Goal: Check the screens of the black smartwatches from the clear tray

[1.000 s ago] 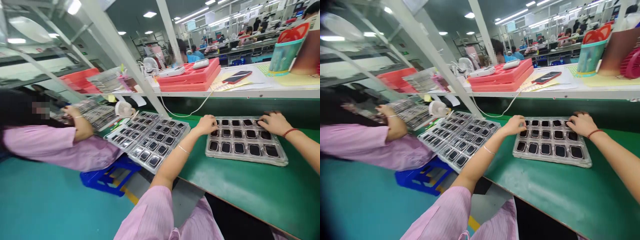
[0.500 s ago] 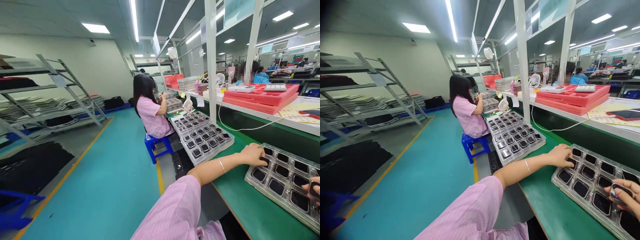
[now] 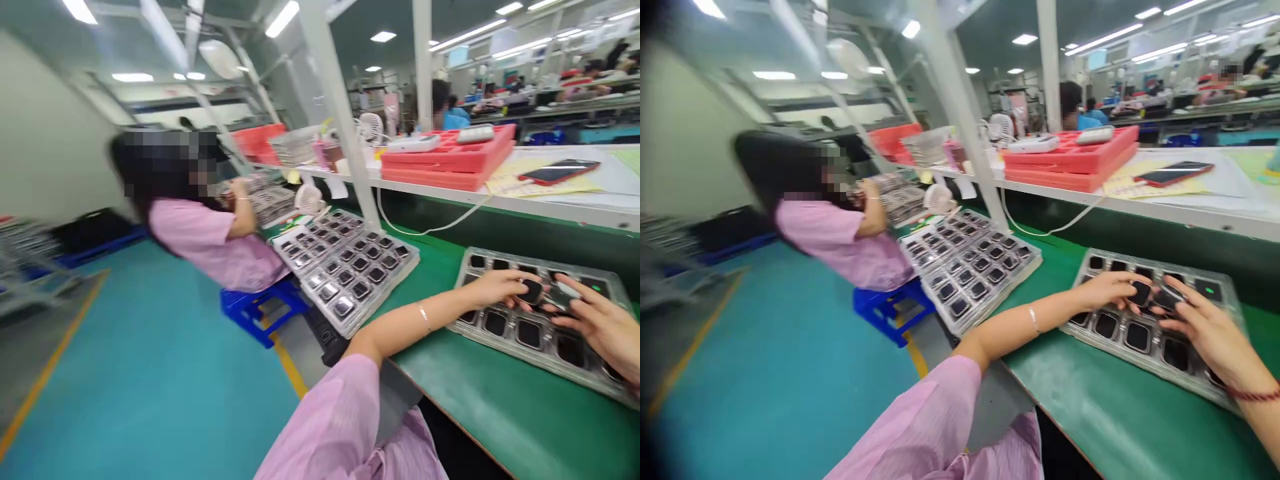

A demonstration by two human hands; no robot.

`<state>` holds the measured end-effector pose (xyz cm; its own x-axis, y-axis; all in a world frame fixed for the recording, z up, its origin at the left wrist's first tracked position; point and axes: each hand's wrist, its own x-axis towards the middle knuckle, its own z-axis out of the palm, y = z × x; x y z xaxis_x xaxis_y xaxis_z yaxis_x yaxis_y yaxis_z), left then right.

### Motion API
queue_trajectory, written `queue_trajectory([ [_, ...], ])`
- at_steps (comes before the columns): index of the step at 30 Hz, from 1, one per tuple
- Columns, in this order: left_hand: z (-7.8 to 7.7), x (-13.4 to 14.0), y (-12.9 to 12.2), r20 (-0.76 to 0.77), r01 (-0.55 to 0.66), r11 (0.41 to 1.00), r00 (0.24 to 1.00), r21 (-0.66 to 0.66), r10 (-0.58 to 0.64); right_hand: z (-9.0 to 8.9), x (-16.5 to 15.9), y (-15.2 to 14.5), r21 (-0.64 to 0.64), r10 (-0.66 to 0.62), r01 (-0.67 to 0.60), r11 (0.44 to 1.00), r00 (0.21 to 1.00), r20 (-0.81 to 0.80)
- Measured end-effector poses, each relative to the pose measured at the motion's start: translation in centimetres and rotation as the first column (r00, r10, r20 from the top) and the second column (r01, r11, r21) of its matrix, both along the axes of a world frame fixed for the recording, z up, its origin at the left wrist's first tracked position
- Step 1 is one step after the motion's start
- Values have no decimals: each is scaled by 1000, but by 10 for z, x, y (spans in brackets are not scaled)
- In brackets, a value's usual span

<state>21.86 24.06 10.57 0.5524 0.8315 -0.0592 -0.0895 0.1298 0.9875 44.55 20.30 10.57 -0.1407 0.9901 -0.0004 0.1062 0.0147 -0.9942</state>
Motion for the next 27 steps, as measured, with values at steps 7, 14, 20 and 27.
queue_trajectory([
  [7,-9,-18,-1,168,37,999,985,-16,-33,13,-8,-3,-60,100,-112,992,979,-178],
  [14,-7,-17,-14,97,147,988,984,46,-151,10,-8,-6,10,224,-224,974,972,-71],
  [20,-14,-10,-19,52,-53,992,998,113,47,9,-10,-4,-4,177,-178,984,977,-116],
  [27,-17,-6,-28,-87,-149,938,979,314,184,5,-13,-5,80,149,-148,986,989,-11],
])
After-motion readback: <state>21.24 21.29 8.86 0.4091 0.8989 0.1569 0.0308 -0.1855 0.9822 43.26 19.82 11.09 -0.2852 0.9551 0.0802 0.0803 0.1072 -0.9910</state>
